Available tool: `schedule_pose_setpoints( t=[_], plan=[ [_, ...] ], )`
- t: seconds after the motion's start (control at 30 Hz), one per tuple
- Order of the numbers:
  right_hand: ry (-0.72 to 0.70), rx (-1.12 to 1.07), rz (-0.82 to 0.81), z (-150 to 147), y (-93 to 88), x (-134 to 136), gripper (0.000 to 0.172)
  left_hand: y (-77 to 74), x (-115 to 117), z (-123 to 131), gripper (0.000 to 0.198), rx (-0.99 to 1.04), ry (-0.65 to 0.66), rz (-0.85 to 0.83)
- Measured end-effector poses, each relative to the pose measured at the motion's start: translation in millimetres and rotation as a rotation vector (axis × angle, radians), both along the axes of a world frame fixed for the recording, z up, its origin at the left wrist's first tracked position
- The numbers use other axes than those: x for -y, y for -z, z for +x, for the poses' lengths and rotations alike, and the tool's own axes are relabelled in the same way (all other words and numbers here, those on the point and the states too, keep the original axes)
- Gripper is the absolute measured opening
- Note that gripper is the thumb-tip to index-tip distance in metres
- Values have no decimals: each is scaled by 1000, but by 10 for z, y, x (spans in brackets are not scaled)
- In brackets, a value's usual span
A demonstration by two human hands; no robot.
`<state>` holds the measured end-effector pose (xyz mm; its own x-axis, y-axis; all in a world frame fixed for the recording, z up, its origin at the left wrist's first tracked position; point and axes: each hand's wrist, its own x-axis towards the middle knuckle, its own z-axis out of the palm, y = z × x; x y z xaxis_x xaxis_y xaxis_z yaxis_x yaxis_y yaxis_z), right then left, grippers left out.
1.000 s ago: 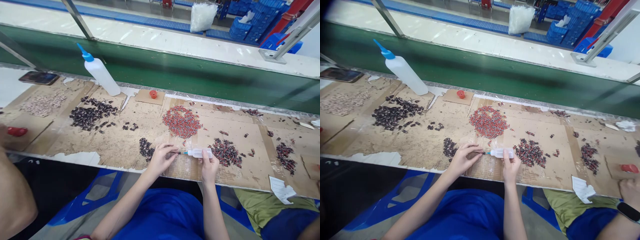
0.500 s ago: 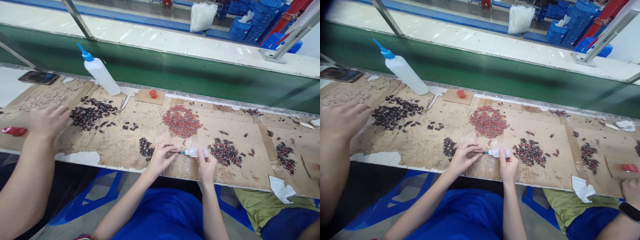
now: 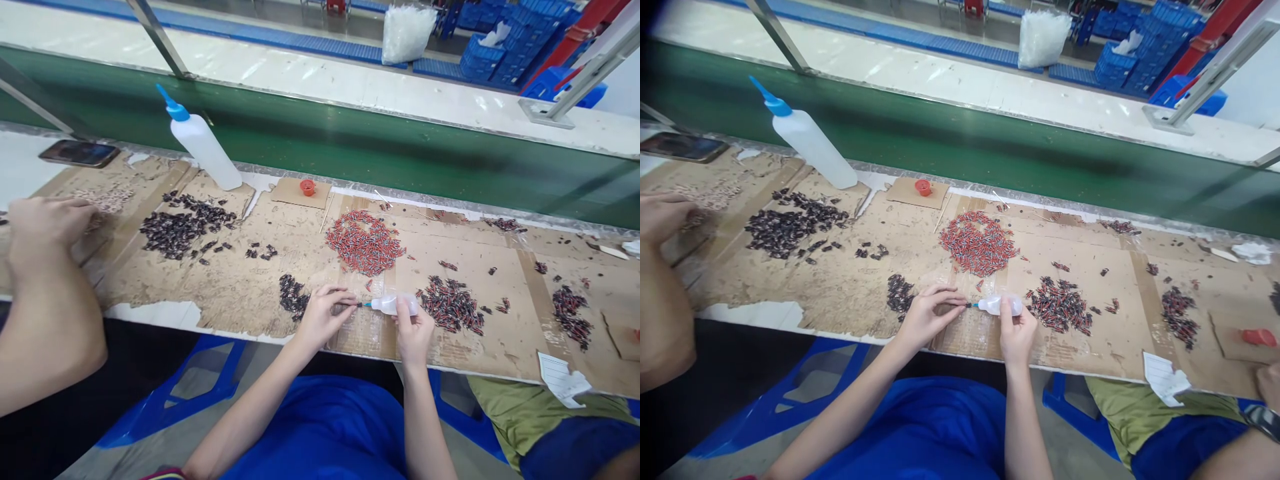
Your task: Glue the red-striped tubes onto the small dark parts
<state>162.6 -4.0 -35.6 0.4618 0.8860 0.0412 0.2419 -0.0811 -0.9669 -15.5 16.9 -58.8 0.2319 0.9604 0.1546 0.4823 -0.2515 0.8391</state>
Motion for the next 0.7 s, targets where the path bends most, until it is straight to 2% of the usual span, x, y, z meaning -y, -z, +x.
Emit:
schedule_pose_setpoints(
  t=[0.23, 0.53, 0.6, 0.7],
  plan=[
    [-30, -4, 10, -5, -25, 3, 42, -5, 3, 9, 13, 23, -10, 4],
    [22, -23, 2, -1, -3, 16, 38, -15, 4, 16, 13, 8, -12, -11],
    [70, -60, 20, 22, 44, 23, 37, -10, 5, 17, 12, 6, -15, -9],
    [225, -195, 121, 62, 113, 30, 36, -16, 3, 14, 13, 12, -7, -12]
  ],
)
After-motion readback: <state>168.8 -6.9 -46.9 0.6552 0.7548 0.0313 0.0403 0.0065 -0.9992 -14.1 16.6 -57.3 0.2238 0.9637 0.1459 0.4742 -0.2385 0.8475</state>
